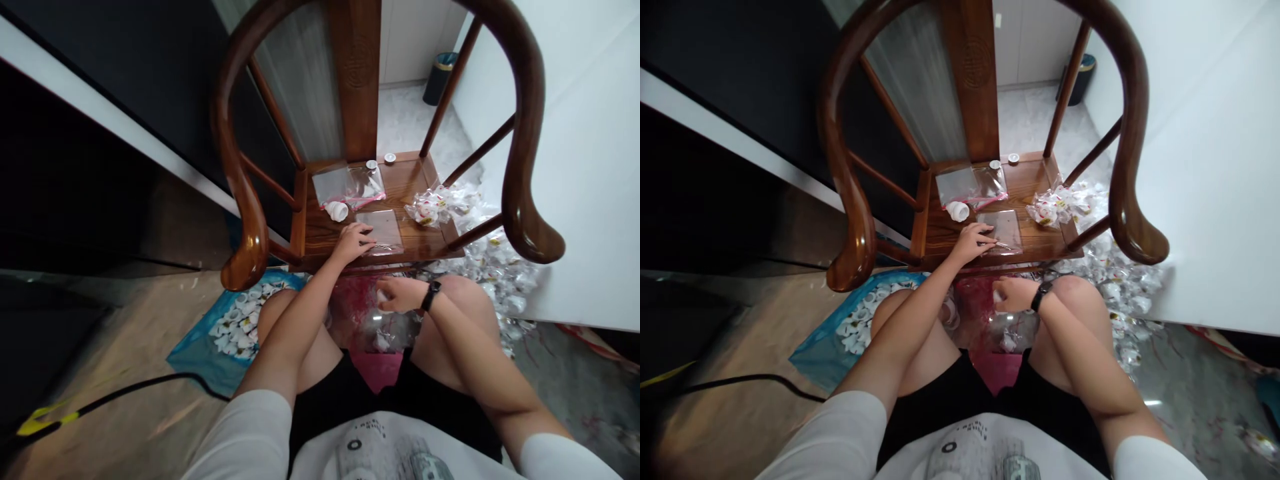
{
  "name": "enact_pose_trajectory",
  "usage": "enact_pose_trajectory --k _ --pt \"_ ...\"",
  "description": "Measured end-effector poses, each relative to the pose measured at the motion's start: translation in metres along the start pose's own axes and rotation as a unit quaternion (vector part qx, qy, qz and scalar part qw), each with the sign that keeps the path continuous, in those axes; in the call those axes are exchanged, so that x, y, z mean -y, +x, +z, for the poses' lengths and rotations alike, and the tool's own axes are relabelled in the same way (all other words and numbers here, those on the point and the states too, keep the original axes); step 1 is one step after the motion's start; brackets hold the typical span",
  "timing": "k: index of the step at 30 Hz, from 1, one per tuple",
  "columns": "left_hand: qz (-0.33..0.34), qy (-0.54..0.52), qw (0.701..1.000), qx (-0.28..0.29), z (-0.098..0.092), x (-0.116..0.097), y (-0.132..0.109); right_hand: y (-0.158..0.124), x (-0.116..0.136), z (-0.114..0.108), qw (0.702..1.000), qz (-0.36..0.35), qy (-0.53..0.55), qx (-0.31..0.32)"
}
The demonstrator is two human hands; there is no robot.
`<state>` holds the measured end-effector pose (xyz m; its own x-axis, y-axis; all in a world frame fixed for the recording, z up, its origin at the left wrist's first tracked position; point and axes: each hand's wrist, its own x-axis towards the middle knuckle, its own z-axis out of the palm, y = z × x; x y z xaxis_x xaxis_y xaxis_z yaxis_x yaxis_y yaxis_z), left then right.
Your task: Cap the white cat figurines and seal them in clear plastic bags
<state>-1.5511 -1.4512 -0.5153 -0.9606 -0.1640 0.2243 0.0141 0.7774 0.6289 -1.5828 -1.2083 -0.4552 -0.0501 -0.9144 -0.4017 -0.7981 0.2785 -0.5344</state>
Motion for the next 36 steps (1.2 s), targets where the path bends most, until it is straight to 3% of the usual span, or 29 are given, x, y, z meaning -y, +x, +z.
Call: enact_pose_trajectory --k 3,8,12,15,18,21,26,36 --pt "0.01 0.007 1.0 -0.017 0.002 -0.003 0.0 0.007 0.01 0.003 0.999 0.012 -0.025 0.033" --pt "0.035 -0.011 0.998 -0.044 0.002 -0.009 0.003 0.008 0.008 -0.004 0.998 -0.035 -0.023 -0.047" --pt "0.037 -0.028 0.998 -0.052 -0.004 -0.02 0.004 0.006 0.003 -0.01 0.978 -0.051 0.014 -0.2" --pt "0.044 -0.04 0.996 -0.064 -0.007 -0.027 0.004 0.009 -0.001 -0.014 0.93 0.005 0.079 -0.359" --pt "0.04 -0.042 0.997 -0.048 -0.008 -0.03 0.002 0.013 -0.008 -0.014 0.888 0.05 0.12 -0.442" --pt "0.036 -0.04 0.998 -0.025 -0.008 -0.032 -0.001 0.017 -0.017 -0.012 0.874 0.08 0.135 -0.459" --pt "0.029 -0.069 0.997 -0.036 -0.01 -0.036 -0.004 0.023 -0.026 -0.005 0.88 0.123 0.137 -0.437" --pt "0.043 -0.078 0.996 0.0 -0.018 -0.049 -0.008 0.028 -0.022 -0.005 0.874 0.167 0.141 -0.433"
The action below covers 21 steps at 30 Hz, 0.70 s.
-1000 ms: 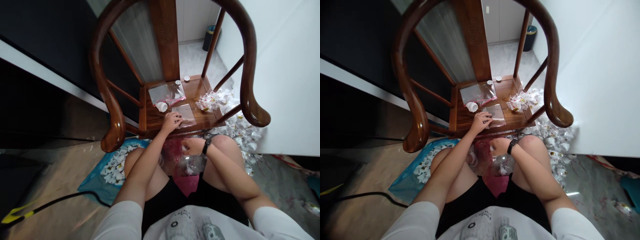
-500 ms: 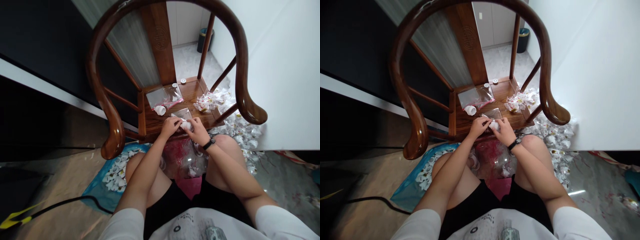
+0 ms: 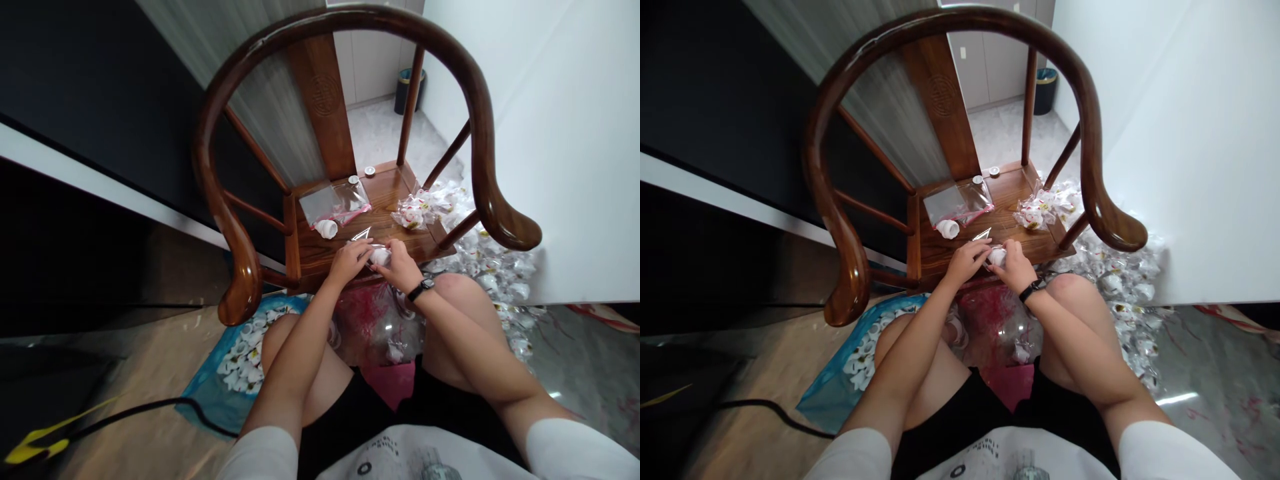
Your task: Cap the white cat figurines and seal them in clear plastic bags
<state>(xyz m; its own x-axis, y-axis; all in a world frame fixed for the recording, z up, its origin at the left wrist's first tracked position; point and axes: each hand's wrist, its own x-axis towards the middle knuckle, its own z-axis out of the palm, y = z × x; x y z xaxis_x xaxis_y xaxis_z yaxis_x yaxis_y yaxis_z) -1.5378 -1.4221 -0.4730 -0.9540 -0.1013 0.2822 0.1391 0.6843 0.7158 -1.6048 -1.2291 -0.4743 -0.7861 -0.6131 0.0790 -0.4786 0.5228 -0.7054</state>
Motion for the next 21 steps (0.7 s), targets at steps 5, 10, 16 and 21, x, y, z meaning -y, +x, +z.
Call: enact_pose_trajectory --k 5,10,16,21 --pt "-0.001 0.004 1.0 0.02 0.0 -0.003 -0.002 0.002 0.001 0.004 1.0 0.016 0.003 -0.014" --pt "-0.01 0.023 1.0 0.017 0.0 -0.001 -0.002 0.004 -0.001 0.003 1.0 0.003 0.012 -0.005" --pt "0.008 0.021 1.0 0.002 -0.004 0.003 0.001 -0.003 0.002 -0.007 0.992 -0.052 -0.018 0.115" --pt "0.013 0.042 0.999 -0.023 -0.008 -0.001 0.004 -0.008 -0.002 -0.001 0.982 -0.125 -0.059 0.132"
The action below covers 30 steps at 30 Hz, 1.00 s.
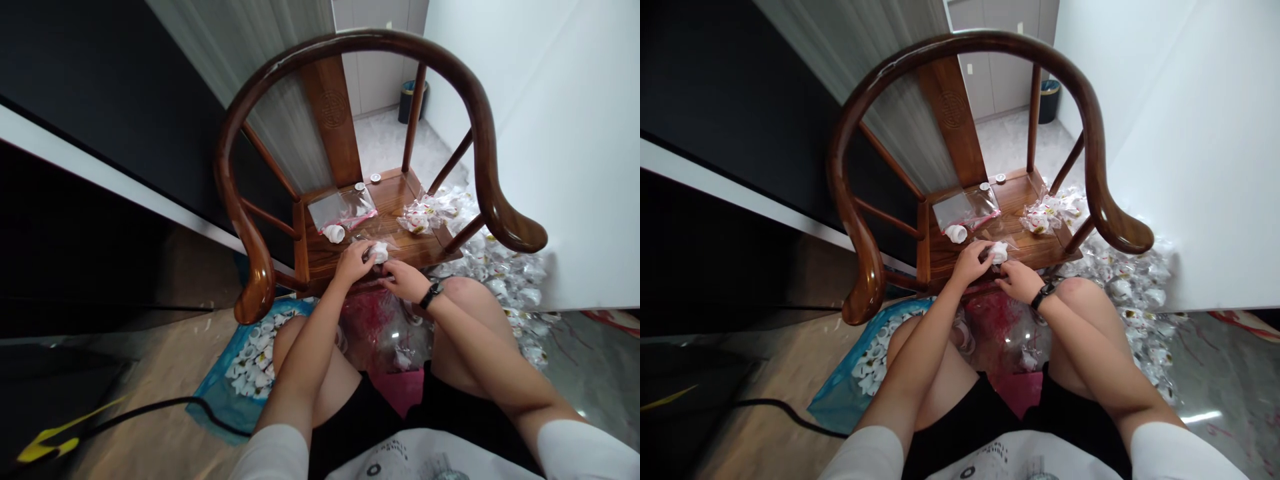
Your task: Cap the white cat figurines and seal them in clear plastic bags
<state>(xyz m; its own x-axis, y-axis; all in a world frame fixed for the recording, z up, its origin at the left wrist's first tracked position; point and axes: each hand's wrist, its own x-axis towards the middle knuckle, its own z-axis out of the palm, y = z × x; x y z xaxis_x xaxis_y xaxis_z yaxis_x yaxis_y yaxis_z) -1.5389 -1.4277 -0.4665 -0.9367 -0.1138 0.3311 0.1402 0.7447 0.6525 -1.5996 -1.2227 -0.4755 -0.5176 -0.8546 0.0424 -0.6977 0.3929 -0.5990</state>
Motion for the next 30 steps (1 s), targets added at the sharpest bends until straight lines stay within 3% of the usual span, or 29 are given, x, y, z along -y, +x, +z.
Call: enact_pose_trajectory --k 5,12,18,23,30 --pt "0.013 0.034 0.999 0.02 0.008 0.006 -0.001 0.002 -0.001 0.008 0.998 -0.043 -0.039 0.016" --pt "-0.003 0.097 0.995 -0.016 0.013 -0.004 0.002 -0.002 0.009 0.0 0.991 -0.072 -0.089 0.075" --pt "-0.03 0.11 0.993 0.01 0.017 -0.005 0.007 -0.002 0.018 -0.005 0.991 -0.094 -0.093 0.037" --pt "-0.035 0.085 0.995 0.031 0.019 -0.001 0.009 -0.002 0.016 -0.003 0.992 -0.033 -0.124 0.017" --pt "-0.027 0.122 0.992 -0.008 0.015 -0.008 0.01 -0.006 0.014 0.003 0.986 0.007 -0.16 0.055"
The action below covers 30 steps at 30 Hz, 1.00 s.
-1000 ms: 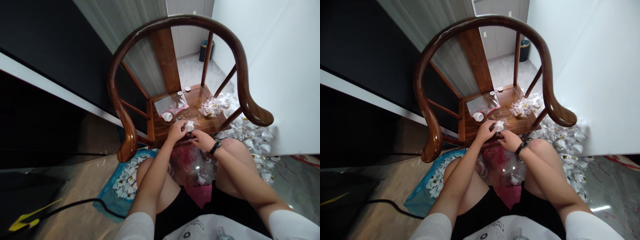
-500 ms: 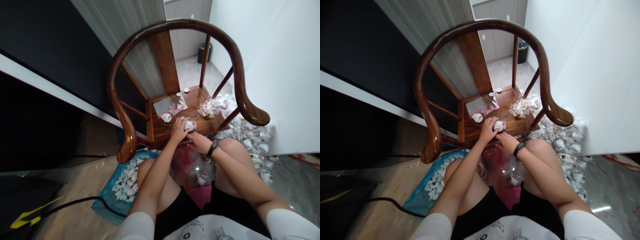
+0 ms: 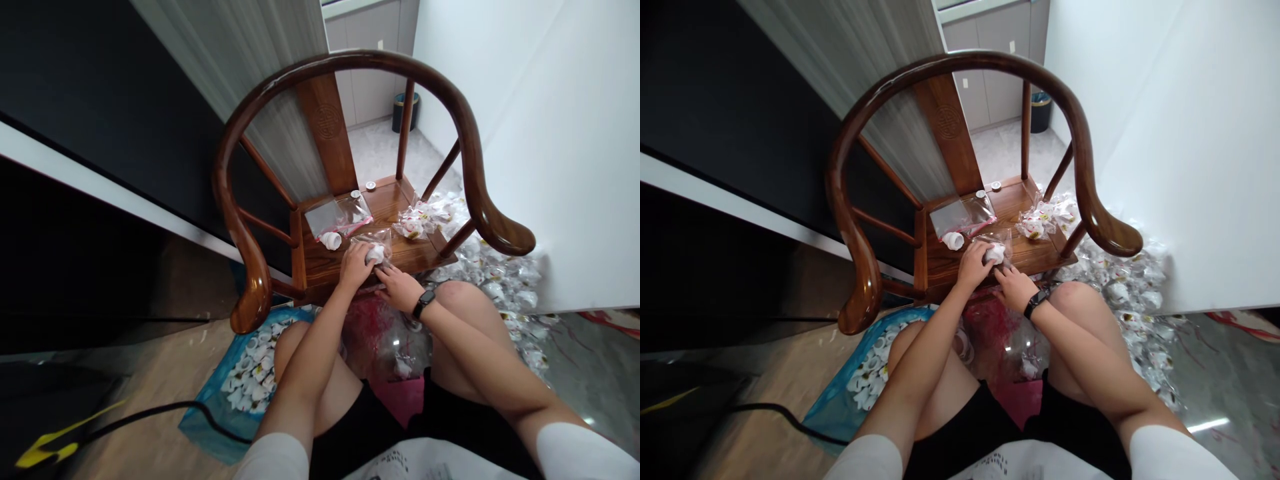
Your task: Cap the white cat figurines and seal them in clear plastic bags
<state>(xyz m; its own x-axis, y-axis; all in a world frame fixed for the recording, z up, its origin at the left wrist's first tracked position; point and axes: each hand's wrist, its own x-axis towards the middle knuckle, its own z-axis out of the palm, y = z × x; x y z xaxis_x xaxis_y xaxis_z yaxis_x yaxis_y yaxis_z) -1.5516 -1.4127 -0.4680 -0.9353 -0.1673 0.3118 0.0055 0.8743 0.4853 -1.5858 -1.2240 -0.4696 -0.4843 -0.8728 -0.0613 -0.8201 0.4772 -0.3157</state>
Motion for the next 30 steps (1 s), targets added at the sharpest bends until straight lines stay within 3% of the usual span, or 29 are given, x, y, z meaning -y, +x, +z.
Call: enact_pose_trajectory --k 7,16,26,30 --pt "-0.024 -0.001 0.999 0.047 0.005 0.005 -0.001 -0.001 0.004 -0.009 1.0 0.011 -0.005 0.005" --pt "-0.026 0.003 0.998 0.062 0.003 0.0 0.0 0.001 0.009 -0.012 0.997 -0.009 0.008 -0.075" --pt "-0.028 0.043 0.998 0.023 -0.001 -0.001 -0.001 -0.001 0.01 -0.002 1.0 0.017 -0.012 -0.011" --pt "0.017 0.031 0.998 0.051 0.003 0.003 0.0 -0.001 0.015 0.001 1.0 -0.014 -0.012 -0.013"
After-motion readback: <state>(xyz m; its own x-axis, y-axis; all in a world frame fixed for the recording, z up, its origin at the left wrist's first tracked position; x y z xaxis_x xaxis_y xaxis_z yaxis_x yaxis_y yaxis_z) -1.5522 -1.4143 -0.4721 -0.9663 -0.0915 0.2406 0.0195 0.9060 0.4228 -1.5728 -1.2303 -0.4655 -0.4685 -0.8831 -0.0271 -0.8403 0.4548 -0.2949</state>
